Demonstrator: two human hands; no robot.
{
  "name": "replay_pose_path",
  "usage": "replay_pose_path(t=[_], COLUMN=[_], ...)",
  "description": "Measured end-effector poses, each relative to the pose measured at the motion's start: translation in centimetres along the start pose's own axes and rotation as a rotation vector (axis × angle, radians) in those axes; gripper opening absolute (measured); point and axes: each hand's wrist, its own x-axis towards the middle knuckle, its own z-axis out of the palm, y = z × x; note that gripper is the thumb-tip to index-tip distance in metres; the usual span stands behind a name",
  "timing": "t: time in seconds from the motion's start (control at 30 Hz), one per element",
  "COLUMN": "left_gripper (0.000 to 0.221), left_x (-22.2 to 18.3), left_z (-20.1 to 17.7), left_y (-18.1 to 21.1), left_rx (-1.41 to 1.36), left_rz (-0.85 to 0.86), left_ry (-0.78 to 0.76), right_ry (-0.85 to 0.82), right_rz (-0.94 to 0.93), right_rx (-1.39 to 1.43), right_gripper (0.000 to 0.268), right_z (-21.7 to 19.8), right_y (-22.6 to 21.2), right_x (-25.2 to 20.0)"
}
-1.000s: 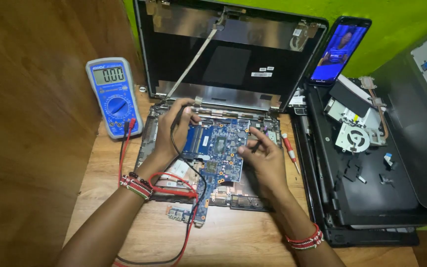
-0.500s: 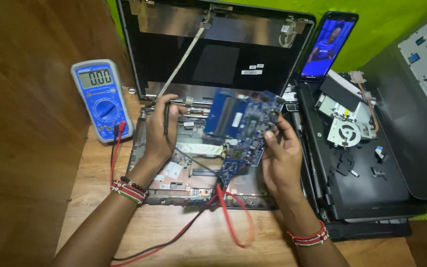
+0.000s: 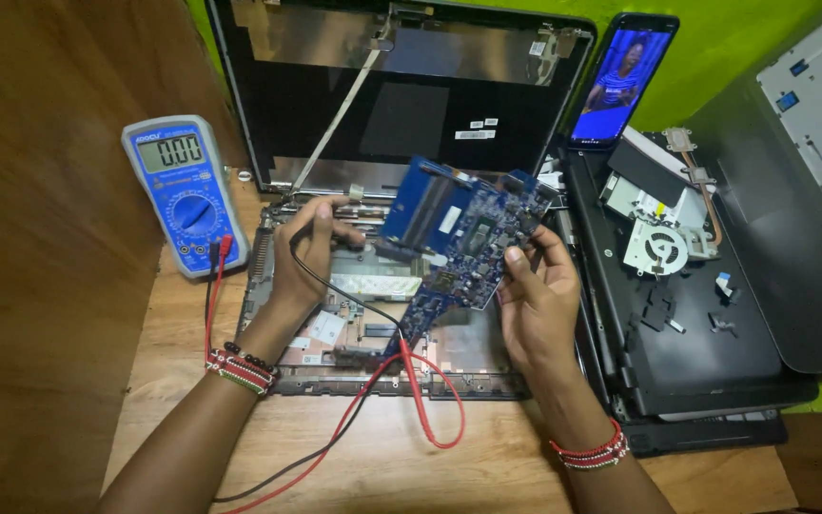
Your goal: Checking motherboard continuity with a multimeter and performing a visual inspection of the board.
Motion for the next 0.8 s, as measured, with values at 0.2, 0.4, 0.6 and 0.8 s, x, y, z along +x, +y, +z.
replay_pose_path(t=[0.2,0.4,0.6,0.8], left_gripper=[0.054,0.061,0.061,0.055], left_x=[-0.3,-0.6,-0.3,-0.1], left_z=[0.0,0.0,0.3,0.3], left_y=[0.2,1.2,-0.4,-0.5], left_rx=[-0.045,-0.077,-0.083,-0.018], left_rz=[-0.031,-0.087,-0.073,0.039], left_ry=[-0.019,-0.001,-0.016,-0.033], right_ry=[-0.008,0.040,0.048,-0.009], right_rz=[-0.119,-0.423,-0.821,-1.057], right_rx=[-0.084,-0.276,-0.689,-0.727], right_gripper=[0.037,0.040,0.042,0.019], right_z=[1.4,4.7,2.1,6.3], right_y=[-0.3,-3.9,-4.5,-6.3], right_x=[-0.9,-2.7,-3.9,-5.2])
